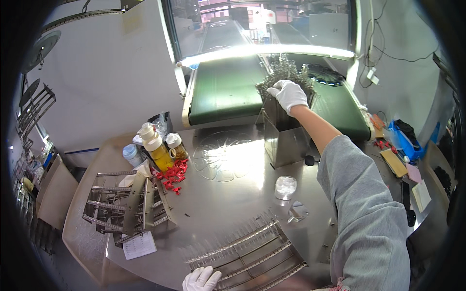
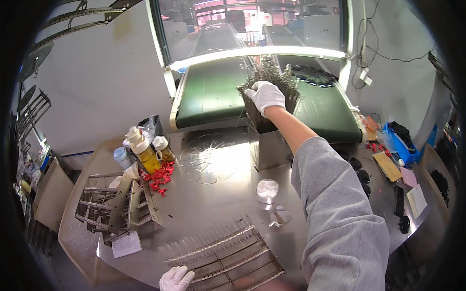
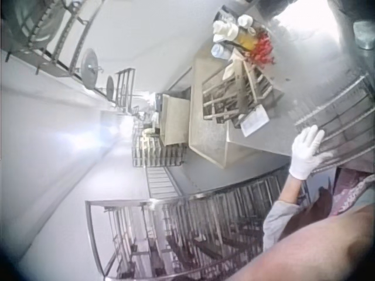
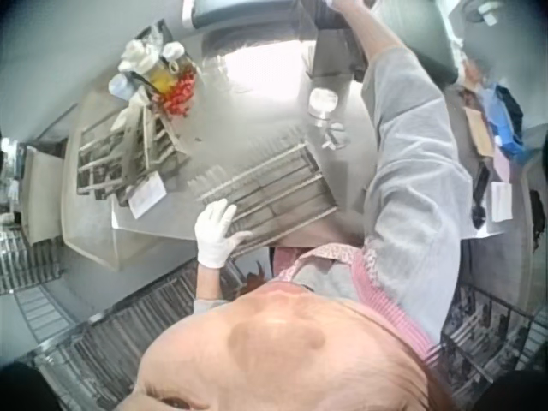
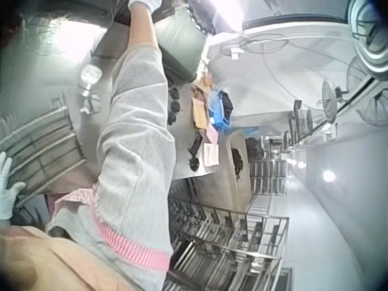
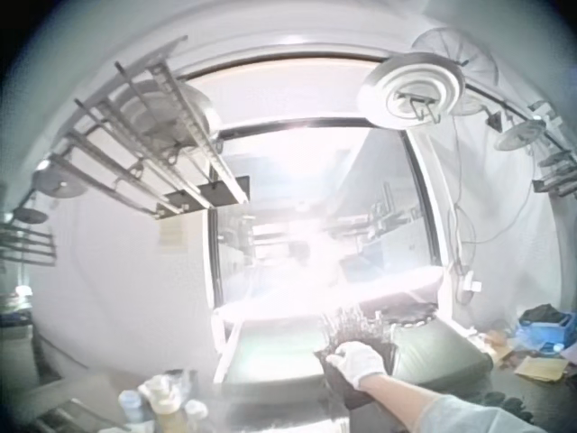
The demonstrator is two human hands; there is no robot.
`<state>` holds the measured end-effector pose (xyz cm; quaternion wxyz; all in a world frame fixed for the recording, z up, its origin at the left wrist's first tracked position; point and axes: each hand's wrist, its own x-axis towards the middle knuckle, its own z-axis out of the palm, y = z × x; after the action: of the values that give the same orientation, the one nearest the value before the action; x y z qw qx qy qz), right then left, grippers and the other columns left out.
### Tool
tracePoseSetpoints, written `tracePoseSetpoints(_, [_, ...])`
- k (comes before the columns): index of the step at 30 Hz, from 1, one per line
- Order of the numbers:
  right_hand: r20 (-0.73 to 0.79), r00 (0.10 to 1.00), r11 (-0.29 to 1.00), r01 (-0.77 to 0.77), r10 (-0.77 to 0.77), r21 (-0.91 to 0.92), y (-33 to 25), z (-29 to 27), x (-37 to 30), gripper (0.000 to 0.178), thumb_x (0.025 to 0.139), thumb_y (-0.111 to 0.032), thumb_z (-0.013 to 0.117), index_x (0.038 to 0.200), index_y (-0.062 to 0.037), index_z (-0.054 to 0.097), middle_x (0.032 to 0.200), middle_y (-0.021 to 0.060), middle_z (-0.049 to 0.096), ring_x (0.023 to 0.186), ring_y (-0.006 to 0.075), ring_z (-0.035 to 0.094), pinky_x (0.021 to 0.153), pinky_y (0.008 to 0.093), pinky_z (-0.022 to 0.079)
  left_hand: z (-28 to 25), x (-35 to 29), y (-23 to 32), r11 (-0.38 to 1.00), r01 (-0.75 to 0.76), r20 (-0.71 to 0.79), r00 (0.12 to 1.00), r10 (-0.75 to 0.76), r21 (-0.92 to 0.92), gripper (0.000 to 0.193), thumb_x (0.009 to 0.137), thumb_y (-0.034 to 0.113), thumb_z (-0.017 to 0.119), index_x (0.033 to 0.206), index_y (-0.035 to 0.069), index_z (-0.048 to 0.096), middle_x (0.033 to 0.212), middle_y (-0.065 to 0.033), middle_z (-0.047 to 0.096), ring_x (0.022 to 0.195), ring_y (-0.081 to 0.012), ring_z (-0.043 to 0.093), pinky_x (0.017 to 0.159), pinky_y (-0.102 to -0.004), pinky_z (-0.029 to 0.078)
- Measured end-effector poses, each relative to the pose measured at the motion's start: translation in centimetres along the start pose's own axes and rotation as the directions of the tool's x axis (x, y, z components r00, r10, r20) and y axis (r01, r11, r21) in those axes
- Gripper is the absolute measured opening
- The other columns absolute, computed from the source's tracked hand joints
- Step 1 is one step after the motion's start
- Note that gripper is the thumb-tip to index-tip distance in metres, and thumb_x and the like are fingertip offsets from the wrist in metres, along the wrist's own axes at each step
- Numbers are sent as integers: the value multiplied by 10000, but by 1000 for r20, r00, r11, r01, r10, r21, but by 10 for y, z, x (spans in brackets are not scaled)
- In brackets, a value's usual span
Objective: The person assembles decorative items by inserting clear plastic rods into a metal frame and attaching black plastic components. They repeatedly pick up rods, align them with the frame, and secure them in place while handling multiple parts on a stainless steel workbench.
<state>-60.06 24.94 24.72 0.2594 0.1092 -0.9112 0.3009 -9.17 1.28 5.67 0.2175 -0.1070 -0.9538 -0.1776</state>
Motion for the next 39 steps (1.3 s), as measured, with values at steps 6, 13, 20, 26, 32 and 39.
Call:
tracePoseSetpoints(6, [-262, 957, 988, 140, -120, 59, -15, -2, 13, 181, 928, -276, 704, 975, -112, 765, 979, 154, 745, 927, 341, 715, 843, 436, 548, -7, 1, 11, 998, 62, -30, 998, -61, 23, 814, 610, 448, 905, 1287, 79, 646, 1297, -183, 648, 1159, -416, 615, 955, -519, 503])
tracePoseSetpoints(13, [-236, 469, 260, 767, -851, 587, -90, -62, -145, 206, 859, -132, 732, 1039, -33, 718, 959, 115, 726, 815, 256, 690, 757, 379, 552, -37, 39, 47, 802, 409, -526, 608, -595, -435, 683, 730, 501, 804, 1233, 62, 661, 1119, -110, 659, 957, -278, 673, 800, -378, 542])
tracePoseSetpoints(20, [-731, -367, -806, 402, -576, 433, -167, -69, -355, 268, 850, -271, 731, 953, -33, 665, 926, 118, 709, 798, 286, 687, 674, 428, 540, -22, 0, 21, 979, 150, -562, 826, -46, 140, 183, 823, 14, 701, 1001, 36, 666, 925, -97, 616, 791, -239, 643, 670, -326, 540])
tracePoseSetpoints(26, [-30, -113, -92, 601, -993, 794, -177, 9, -308, 598, 883, -561, 602, 1147, -24, 619, 1207, 169, 602, 955, 371, 639, 783, 470, 534, -7, -45, -74, 353, 258, -377, -45, -925, -899, 142, 1074, 108, 507, 1137, -14, 540, 919, -114, 646, 686, -154, 658, 601, -271, 567])
tracePoseSetpoints(32, [319, -326, -23, 731, -890, 682, -162, 76, -316, 906, 832, -713, 563, 1456, -67, 442, 1448, 206, 503, 1306, 444, 502, 1081, 567, 413, 45, -56, -96, -28, 61, 25, -62, -998, -998, 169, 1097, 157, 457, 1184, 12, 446, 926, -140, 657, 674, -189, 683, 564, -287, 583])
tracePoseSetpoints(39, [325, -337, -36, 741, -883, 671, -161, 88, -323, 911, 849, -754, 488, 1448, -68, 459, 1462, 226, 485, 1328, 449, 480, 1110, 568, 393, 55, -43, -95, -36, 63, 44, 120, -992, -997, 103, 1057, 120, 570, 1081, 20, 561, 910, -106, 693, 688, -152, 681, 580, -272, 575])
